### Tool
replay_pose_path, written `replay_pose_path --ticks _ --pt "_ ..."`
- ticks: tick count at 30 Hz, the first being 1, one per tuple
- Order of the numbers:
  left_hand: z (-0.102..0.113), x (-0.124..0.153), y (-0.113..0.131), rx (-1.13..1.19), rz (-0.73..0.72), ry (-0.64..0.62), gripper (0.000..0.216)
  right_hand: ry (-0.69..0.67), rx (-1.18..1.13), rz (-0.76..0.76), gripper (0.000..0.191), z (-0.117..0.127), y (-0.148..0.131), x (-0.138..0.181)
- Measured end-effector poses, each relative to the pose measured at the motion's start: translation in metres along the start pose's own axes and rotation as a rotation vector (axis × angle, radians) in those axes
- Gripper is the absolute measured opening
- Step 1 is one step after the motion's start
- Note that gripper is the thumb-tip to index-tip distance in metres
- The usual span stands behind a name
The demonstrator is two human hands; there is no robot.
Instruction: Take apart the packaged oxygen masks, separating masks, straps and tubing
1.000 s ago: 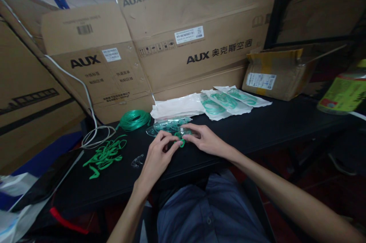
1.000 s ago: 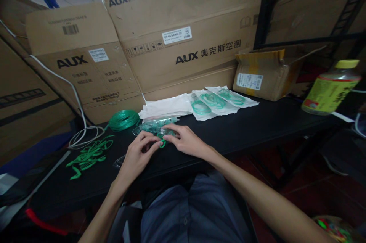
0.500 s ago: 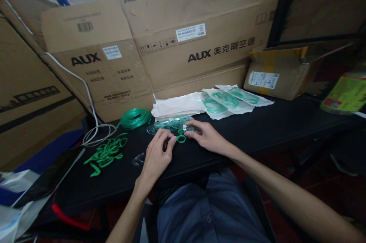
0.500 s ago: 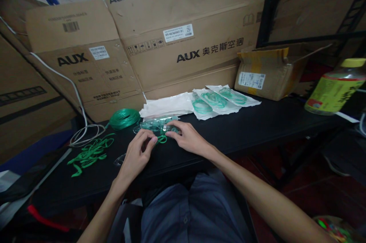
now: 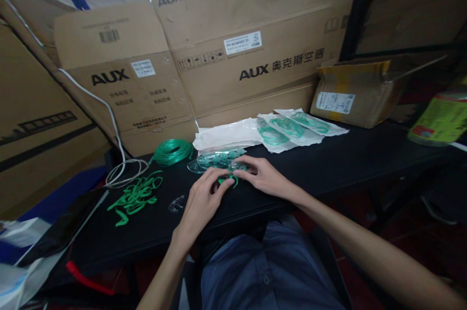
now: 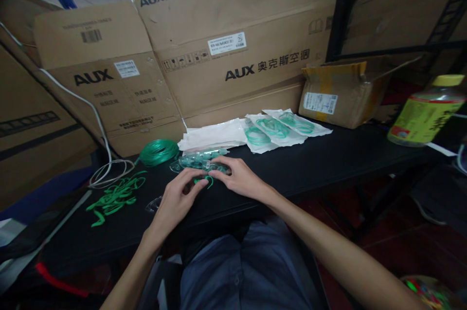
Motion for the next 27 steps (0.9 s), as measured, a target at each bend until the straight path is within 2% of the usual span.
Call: replay_pose_path --ticks 3,11,17,23,25,27 --pt "0.0 0.0 -0.002 -0.003 -0.025 0.009 0.013 0.02 0.047 0.021 0.027 0.001 0.0 -0.001" --pt "0.002 0.001 -0.006 -0.144 0.041 0.083 0.015 0.09 0.091 -0.016 0.027 0.006 0.005 -0.004" --pt "0.005 0.001 -0.006 -0.118 0.148 0.118 0.023 0.286 0.144 0.026 0.023 0.01 0.005 -0.006" --pt "0.014 0.003 -0.015 -0.045 0.337 0.28 0.029 0.475 0.176 0.055 0.019 0.016 0.005 -0.005" --pt "0.013 0.002 -0.012 -0.042 0.33 0.243 0.035 0.41 0.169 0.099 0.018 0.013 0.001 -0.004" --pt "0.01 0.001 -0.007 -0.066 0.293 0.211 0.033 0.28 0.139 0.17 0.018 0.007 -0.006 -0.001"
Point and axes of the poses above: each hand's wrist, its own x-axis away from the middle knuckle, its own z-axis out of the back of the hand, y = z × x, the point moved 2 cm from there along -x, towards the middle knuckle, and after that the axes turned 8 degrees about y, right-handed, at the moved point
